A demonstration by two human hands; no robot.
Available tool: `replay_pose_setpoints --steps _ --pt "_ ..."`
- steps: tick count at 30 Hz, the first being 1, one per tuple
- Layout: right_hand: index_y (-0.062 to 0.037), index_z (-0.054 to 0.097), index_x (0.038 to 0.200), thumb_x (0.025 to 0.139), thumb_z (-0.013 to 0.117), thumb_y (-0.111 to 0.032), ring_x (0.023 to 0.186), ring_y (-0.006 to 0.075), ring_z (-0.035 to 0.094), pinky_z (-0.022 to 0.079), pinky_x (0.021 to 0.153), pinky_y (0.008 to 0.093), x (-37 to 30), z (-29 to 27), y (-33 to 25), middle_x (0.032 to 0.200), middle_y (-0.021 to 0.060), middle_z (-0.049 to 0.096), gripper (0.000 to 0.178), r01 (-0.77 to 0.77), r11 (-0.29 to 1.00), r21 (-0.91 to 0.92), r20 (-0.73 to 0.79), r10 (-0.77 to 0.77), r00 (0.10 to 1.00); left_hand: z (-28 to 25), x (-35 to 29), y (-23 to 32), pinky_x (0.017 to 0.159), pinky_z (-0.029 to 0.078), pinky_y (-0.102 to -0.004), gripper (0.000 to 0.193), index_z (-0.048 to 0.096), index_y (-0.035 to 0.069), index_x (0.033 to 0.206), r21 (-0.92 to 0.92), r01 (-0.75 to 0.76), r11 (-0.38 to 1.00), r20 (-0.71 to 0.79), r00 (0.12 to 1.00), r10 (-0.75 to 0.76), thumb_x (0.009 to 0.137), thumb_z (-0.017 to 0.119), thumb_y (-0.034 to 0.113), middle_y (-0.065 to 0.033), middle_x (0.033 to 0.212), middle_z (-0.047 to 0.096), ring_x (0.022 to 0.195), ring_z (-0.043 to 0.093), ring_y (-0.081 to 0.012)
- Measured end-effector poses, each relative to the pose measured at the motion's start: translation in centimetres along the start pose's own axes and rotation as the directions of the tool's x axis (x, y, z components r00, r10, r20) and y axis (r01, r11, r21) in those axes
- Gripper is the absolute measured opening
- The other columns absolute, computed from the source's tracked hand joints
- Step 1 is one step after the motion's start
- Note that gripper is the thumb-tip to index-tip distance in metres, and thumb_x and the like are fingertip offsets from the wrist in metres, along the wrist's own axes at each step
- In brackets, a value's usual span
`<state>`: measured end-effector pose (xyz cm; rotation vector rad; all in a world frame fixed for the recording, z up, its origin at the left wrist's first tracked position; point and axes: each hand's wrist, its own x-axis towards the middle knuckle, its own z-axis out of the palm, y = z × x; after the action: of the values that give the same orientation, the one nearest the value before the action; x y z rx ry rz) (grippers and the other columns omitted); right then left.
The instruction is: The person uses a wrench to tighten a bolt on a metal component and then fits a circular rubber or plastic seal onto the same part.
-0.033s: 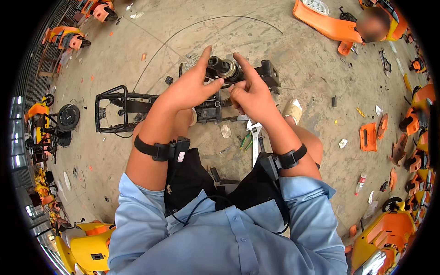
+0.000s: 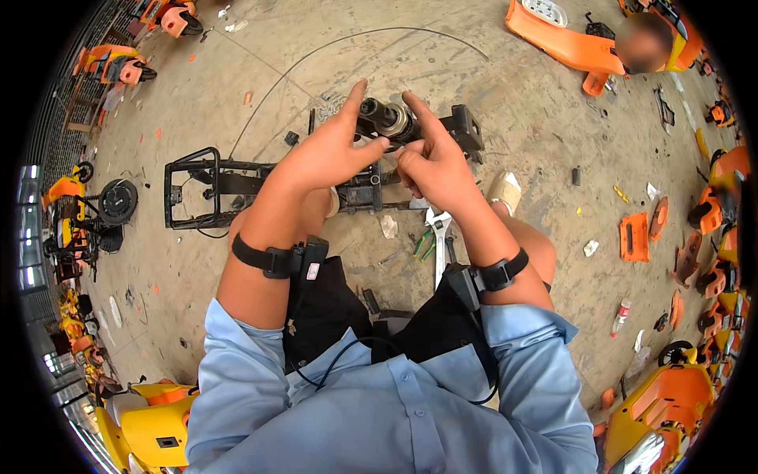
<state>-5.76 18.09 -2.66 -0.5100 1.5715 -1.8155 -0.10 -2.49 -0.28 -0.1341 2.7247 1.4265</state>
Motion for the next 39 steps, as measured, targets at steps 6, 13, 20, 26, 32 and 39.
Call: replay_pose_setpoints --steps 6,13,20,26,32,39 --pt "-0.0059 0.038 0.158 0.091 0.058 -0.002 0.059 0.0083 0.058 0.047 0.057 0.0269 0.5 -0.2 0.0 0.069 0.0018 0.062 0.071 0.023 0.999 -0.038 -0.003 -0.024 1.0 0.9 0.3 0.6 0.112 0.045 -0.04 0.102 0.025 -0.003 0.161 0.121 0.077 0.99 -0.101 0.993 -0.065 0.087 0.086 0.032 -0.0273 0.137 0.061 0.131 0.06 -0.0321" --pt "-0.0012 0.039 0.155 0.091 0.055 0.001 0.063 0.0094 0.06 0.049 0.061 0.0273 0.2 -0.6 0.8 0.07 0.0026 0.063 0.067 0.126 0.992 0.021 -0.098 -0.123 0.988 0.4 0.3 -1.3 0.11 0.047 -0.044 0.105 0.027 -0.003 0.161 0.087 -0.081 0.993 -0.074 0.993 0.087 0.085 0.085 0.04 -0.0364 0.141 0.057 0.134 0.058 -0.0442" --pt "-0.0024 0.041 0.154 0.091 0.055 0.0 0.063 0.0101 0.062 0.049 0.061 0.0265 0.6 -0.7 0.6 0.068 0.002 0.063 0.065 0.072 0.996 -0.06 -0.058 -0.076 0.995 0.7 0.0 -0.5 0.11 0.047 -0.0448 0.106 0.02 -0.004 0.162 0.035 0.032 0.999 -0.077 0.997 -0.03 0.088 0.084 0.037 -0.0366 0.14 0.057 0.134 0.057 -0.0457" --pt "-0.0045 0.033 0.16 0.093 0.056 -0.002 0.065 0.0105 0.063 0.049 0.063 0.0265 0.3 -0.7 0.8 0.069 0.0031 0.064 0.071 0.114 0.993 -0.042 -0.064 -0.116 0.991 1.0 -0.2 -0.6 0.105 0.051 -0.0436 0.104 0.022 -0.006 0.159 -0.016 0.006 1.0 -0.125 0.992 -0.008 0.086 0.085 0.034 -0.0335 0.132 0.064 0.125 0.064 -0.0405" --pt "-0.0038 0.032 0.16 0.092 0.056 -0.001 0.066 0.0104 0.064 0.05 0.064 0.0273 0.5 -0.2 0.5 0.07 0.0042 0.066 0.072 0.053 0.994 -0.091 0.001 -0.053 0.999 1.7 -0.9 -0.3 0.099 0.055 -0.0378 0.089 0.036 -0.011 0.145 -0.281 0.127 0.951 -0.122 0.978 -0.167 0.085 0.088 0.027 -0.0266 0.123 0.068 0.115 0.069 -0.03" --pt "-0.0022 0.04 0.154 0.097 0.056 -0.006 0.05 0.0096 0.054 0.042 0.047 0.0231 1.3 -0.8 0.8 0.067 0.0063 0.064 0.059 0.07 0.998 -0.009 -0.092 -0.071 0.993 3.0 -0.9 -0.5 0.095 0.056 -0.0377 0.081 0.041 -0.013 0.139 -0.247 0.058 0.967 -0.209 0.971 -0.112 0.086 0.087 0.028 -0.0242 0.118 0.07 0.11 0.071 -0.0285"
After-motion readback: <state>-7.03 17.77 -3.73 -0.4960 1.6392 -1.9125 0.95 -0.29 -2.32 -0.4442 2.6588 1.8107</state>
